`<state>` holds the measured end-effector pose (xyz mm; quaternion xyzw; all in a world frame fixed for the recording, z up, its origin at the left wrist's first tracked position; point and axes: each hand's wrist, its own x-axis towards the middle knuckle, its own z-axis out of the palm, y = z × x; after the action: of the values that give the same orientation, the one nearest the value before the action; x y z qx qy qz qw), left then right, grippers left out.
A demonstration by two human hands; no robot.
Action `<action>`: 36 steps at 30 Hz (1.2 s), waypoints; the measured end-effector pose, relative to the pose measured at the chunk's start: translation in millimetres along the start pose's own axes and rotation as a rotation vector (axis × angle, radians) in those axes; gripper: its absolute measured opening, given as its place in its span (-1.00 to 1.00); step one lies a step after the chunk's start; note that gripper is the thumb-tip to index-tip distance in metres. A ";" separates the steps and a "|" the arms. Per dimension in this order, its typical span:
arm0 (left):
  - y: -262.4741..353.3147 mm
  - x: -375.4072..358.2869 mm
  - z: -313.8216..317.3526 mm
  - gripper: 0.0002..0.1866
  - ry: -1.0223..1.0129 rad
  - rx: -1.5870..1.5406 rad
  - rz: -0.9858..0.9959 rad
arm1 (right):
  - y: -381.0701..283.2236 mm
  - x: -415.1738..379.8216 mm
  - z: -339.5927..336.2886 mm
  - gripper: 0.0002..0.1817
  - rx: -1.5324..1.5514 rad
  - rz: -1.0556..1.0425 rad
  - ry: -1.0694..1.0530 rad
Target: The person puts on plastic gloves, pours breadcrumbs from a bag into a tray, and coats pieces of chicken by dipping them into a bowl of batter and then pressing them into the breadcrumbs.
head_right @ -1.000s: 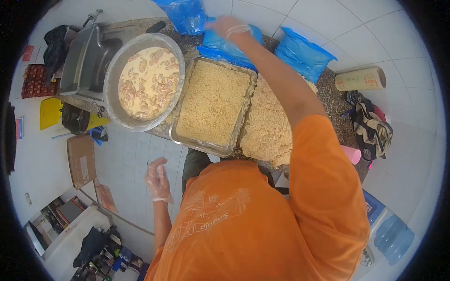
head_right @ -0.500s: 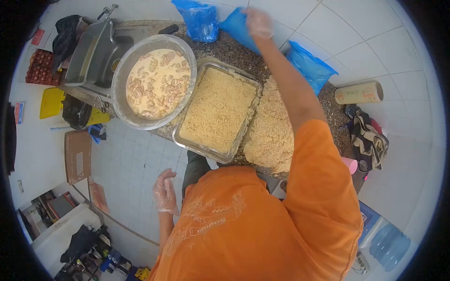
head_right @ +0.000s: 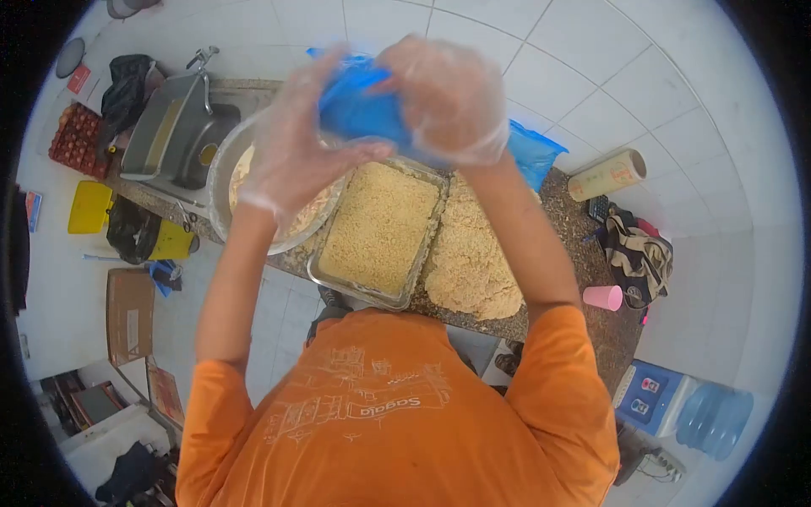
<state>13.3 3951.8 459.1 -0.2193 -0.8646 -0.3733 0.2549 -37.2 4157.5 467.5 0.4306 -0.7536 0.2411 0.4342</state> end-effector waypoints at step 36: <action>-57.1 -152.0 -82.1 -0.57 -0.766 -0.450 0.039 | -217.1 -79.9 30.9 -0.76 0.473 0.782 0.225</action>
<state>121.2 3825.2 385.3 -0.4080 -0.7896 -0.4392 -0.1311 155.5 4058.5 380.6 0.1725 -0.7320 0.5968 0.2797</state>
